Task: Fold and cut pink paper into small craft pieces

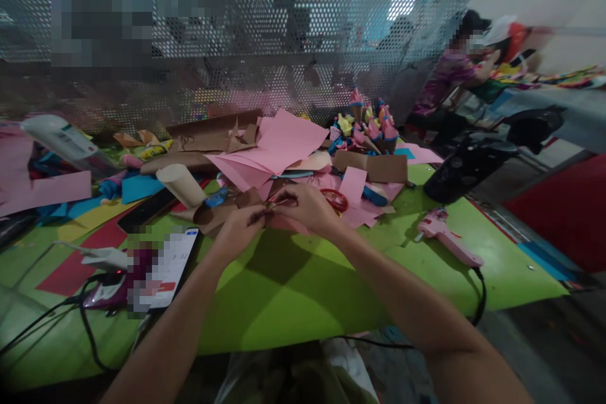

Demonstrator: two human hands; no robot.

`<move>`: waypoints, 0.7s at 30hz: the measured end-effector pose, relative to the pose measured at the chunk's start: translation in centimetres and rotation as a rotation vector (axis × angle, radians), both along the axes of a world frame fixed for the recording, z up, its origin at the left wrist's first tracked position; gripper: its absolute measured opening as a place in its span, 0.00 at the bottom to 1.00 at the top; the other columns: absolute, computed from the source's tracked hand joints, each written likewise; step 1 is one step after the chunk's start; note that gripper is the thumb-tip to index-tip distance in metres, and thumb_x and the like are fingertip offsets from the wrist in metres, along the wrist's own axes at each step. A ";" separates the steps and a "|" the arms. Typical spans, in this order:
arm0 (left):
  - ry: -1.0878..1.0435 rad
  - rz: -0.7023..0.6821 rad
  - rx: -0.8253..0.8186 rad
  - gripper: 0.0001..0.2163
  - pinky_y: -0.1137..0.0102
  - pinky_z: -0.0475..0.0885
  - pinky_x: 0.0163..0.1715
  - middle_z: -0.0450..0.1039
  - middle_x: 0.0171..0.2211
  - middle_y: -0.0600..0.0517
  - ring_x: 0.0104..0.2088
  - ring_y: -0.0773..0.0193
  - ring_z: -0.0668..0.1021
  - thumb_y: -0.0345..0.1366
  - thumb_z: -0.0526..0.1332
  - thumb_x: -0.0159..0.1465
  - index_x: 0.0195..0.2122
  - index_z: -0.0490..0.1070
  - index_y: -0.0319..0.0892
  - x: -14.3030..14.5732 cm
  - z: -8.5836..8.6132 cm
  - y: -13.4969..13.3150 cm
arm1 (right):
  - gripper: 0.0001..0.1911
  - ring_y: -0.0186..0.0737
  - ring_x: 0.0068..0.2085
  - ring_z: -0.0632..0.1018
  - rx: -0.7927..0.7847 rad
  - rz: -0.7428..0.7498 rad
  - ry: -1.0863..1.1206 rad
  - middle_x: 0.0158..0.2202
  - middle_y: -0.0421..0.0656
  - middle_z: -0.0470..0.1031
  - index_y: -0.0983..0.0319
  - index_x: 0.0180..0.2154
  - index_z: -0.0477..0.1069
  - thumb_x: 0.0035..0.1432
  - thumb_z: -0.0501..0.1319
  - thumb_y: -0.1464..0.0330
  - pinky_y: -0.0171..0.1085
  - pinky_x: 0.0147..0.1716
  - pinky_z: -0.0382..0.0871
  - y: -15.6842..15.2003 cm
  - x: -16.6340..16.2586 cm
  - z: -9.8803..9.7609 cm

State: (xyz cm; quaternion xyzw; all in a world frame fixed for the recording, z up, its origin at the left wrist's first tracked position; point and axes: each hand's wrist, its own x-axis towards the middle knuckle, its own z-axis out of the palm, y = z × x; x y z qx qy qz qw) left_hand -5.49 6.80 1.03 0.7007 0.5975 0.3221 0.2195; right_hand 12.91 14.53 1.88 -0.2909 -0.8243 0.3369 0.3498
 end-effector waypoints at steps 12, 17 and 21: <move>-0.105 0.031 -0.030 0.19 0.72 0.66 0.33 0.76 0.30 0.52 0.33 0.62 0.74 0.48 0.52 0.66 0.35 0.76 0.40 0.1 0.4 -0.1 | 0.08 0.39 0.35 0.76 -0.101 0.004 0.024 0.32 0.41 0.77 0.61 0.34 0.76 0.51 0.67 0.64 0.36 0.34 0.66 0.5 0.0 -0.3; -0.302 0.215 0.005 0.17 0.71 0.67 0.37 0.75 0.32 0.52 0.36 0.61 0.73 0.47 0.53 0.65 0.33 0.74 0.39 -0.2 0.5 0.1 | 0.15 0.40 0.40 0.76 -0.137 -0.155 0.270 0.43 0.46 0.75 0.59 0.43 0.75 0.54 0.64 0.60 0.39 0.39 0.71 1.1 0.3 0.0; -0.395 0.261 0.025 0.15 0.69 0.69 0.43 0.77 0.37 0.50 0.40 0.60 0.75 0.45 0.54 0.64 0.36 0.74 0.39 0.1 0.7 -0.1 | 0.16 0.38 0.40 0.75 -0.105 -0.207 0.340 0.44 0.45 0.72 0.58 0.45 0.74 0.53 0.66 0.62 0.38 0.40 0.70 0.9 0.1 -0.3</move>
